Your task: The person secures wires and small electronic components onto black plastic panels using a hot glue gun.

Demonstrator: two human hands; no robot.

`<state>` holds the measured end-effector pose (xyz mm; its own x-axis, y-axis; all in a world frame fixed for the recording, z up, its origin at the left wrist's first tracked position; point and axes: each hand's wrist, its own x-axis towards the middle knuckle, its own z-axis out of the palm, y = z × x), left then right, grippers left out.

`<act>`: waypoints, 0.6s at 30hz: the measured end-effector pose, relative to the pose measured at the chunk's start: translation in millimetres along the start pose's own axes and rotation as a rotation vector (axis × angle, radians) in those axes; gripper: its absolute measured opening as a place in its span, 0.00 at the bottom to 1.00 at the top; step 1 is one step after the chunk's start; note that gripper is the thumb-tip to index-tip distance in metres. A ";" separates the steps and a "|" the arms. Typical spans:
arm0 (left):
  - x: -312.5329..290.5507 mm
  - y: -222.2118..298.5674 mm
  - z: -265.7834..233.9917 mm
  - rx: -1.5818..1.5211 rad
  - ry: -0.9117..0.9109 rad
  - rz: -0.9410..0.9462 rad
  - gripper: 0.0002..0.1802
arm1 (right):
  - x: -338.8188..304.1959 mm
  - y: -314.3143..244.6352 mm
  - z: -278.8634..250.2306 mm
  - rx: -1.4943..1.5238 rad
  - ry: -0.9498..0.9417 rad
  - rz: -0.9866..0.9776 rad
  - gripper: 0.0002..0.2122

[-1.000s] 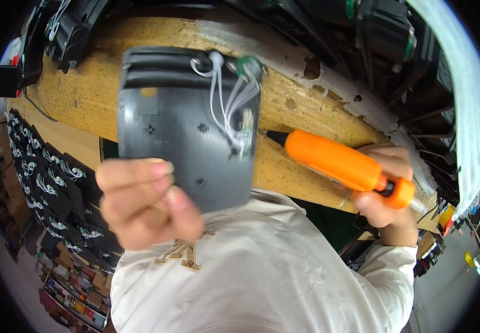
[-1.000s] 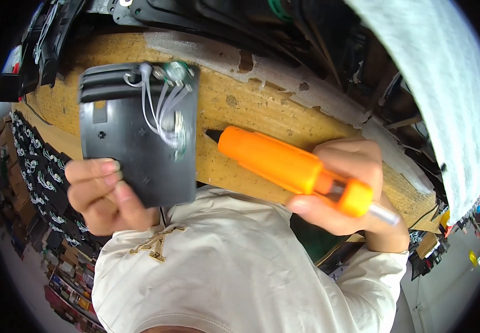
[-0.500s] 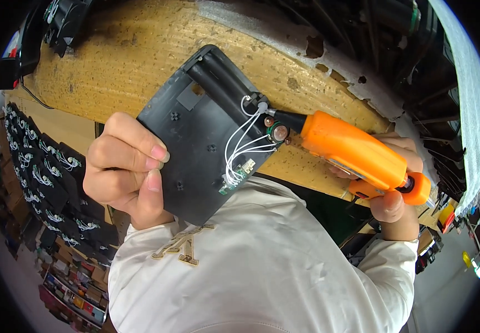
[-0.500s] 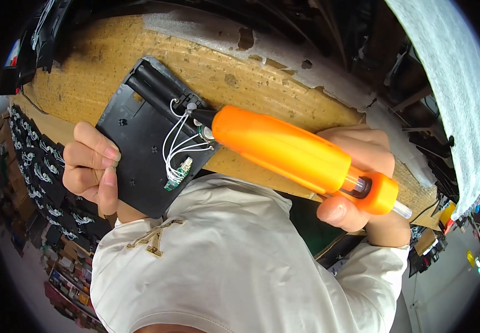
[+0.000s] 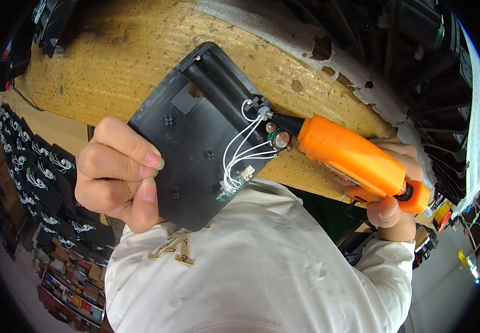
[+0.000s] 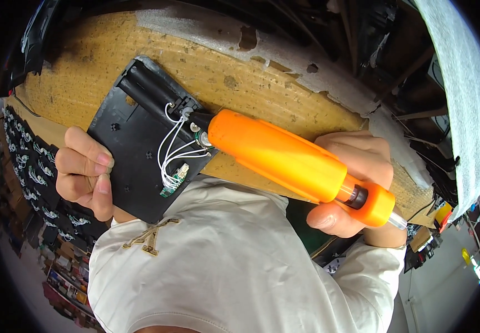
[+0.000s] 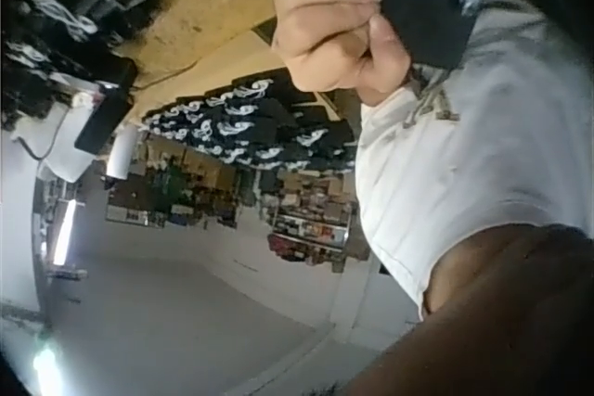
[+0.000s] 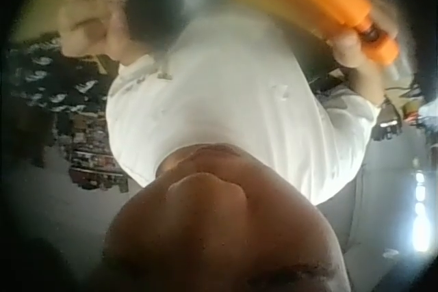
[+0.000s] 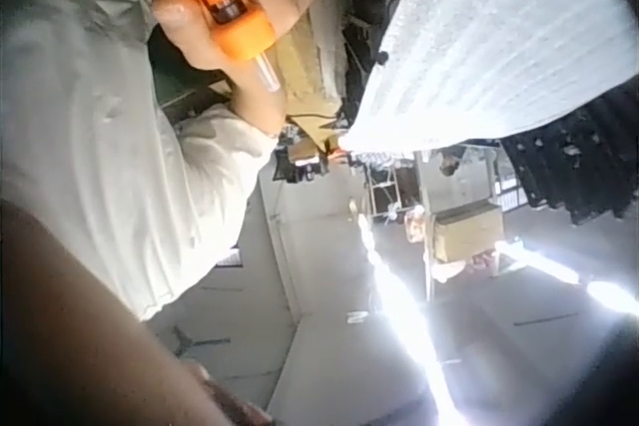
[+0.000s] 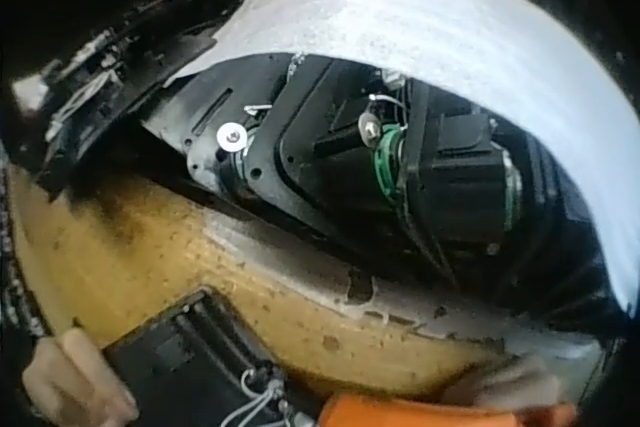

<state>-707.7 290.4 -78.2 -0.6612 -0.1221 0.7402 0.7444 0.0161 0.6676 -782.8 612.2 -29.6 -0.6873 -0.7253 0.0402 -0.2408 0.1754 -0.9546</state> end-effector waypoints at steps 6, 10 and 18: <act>0.3 0.0 -0.3 -0.005 -0.004 0.009 0.16 | -1.0 0.3 2.2 0.034 0.025 0.013 0.26; -0.5 -2.1 0.1 -0.024 0.013 0.023 0.16 | -0.1 -1.4 5.6 0.063 0.069 0.030 0.26; -0.5 2.4 -3.8 0.002 -0.008 -0.019 0.15 | 4.5 -2.7 1.3 -0.031 -0.017 0.000 0.25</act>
<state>-705.2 286.8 -77.2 -0.6759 -0.1143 0.7281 0.7316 0.0157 0.6816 -784.3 607.6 -27.2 -0.6754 -0.7366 0.0349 -0.2625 0.1959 -0.9449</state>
